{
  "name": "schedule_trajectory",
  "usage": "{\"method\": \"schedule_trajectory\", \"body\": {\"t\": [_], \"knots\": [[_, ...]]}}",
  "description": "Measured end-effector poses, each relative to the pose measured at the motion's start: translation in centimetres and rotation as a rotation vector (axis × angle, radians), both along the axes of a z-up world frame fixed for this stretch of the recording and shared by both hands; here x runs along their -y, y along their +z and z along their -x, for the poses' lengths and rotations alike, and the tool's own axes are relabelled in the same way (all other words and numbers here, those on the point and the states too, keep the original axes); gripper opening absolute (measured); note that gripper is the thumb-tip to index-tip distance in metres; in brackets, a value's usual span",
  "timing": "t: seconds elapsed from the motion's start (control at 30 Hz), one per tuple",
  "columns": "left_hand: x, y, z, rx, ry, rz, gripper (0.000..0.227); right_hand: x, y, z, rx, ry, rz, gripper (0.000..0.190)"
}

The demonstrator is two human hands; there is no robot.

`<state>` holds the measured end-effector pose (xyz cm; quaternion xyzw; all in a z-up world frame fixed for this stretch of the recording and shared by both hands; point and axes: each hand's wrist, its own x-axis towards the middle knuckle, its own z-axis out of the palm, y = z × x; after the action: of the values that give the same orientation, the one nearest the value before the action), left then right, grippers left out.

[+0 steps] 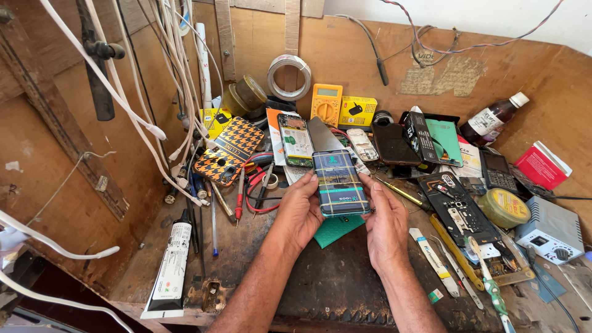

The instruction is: The person handles a smartphone, peels off a protective film, and applies adhesive from a tube to the device's edges. They then pick up a small battery and place it on the workbench among other tools and components.

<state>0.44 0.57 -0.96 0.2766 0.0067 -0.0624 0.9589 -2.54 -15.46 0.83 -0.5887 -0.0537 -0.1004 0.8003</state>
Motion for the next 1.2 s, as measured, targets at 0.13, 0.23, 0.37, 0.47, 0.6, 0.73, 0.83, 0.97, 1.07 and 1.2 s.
{"method": "schedule_trajectory", "body": {"t": [0.13,0.23,0.37,0.47,0.6,0.73,0.83,0.97,1.07,1.2], "knots": [[0.1,-0.3,-0.1,0.034,-0.002,-0.019,0.035,0.0,0.1,0.1,0.012,0.003,0.003,0.043],[0.1,-0.2,0.2,0.099,0.015,-0.026,0.038,-0.1,0.3,0.1,0.017,-0.012,0.03,0.044],[0.2,0.9,1.1,0.18,0.024,-0.019,0.045,-0.2,0.3,0.1,-0.001,-0.041,0.058,0.046],[0.4,2.2,2.1,0.188,0.03,-0.05,0.056,-0.7,0.0,0.1,0.043,-0.158,0.323,0.048],[1.0,3.6,3.3,0.256,0.04,-0.115,0.073,-1.6,-0.5,0.0,0.32,-0.131,0.52,0.07],[1.5,4.0,3.9,0.236,0.02,-0.226,0.08,-1.8,-0.5,0.4,0.27,-0.291,0.75,0.093],[1.6,3.5,4.1,0.242,0.005,-0.251,0.083,-2.2,-0.2,0.7,0.227,-0.337,0.761,0.095],[1.8,2.8,3.2,0.256,0.023,-0.272,0.083,-2.3,0.3,1.1,0.146,-0.389,0.73,0.101],[1.7,2.3,3.1,0.192,0.167,-0.46,0.077,-2.2,0.6,1.4,0.184,-0.421,0.745,0.102],[1.4,3.0,4.0,0.141,0.663,-0.817,0.061,-2.5,1.1,1.8,0.158,-0.398,0.782,0.101]]}}
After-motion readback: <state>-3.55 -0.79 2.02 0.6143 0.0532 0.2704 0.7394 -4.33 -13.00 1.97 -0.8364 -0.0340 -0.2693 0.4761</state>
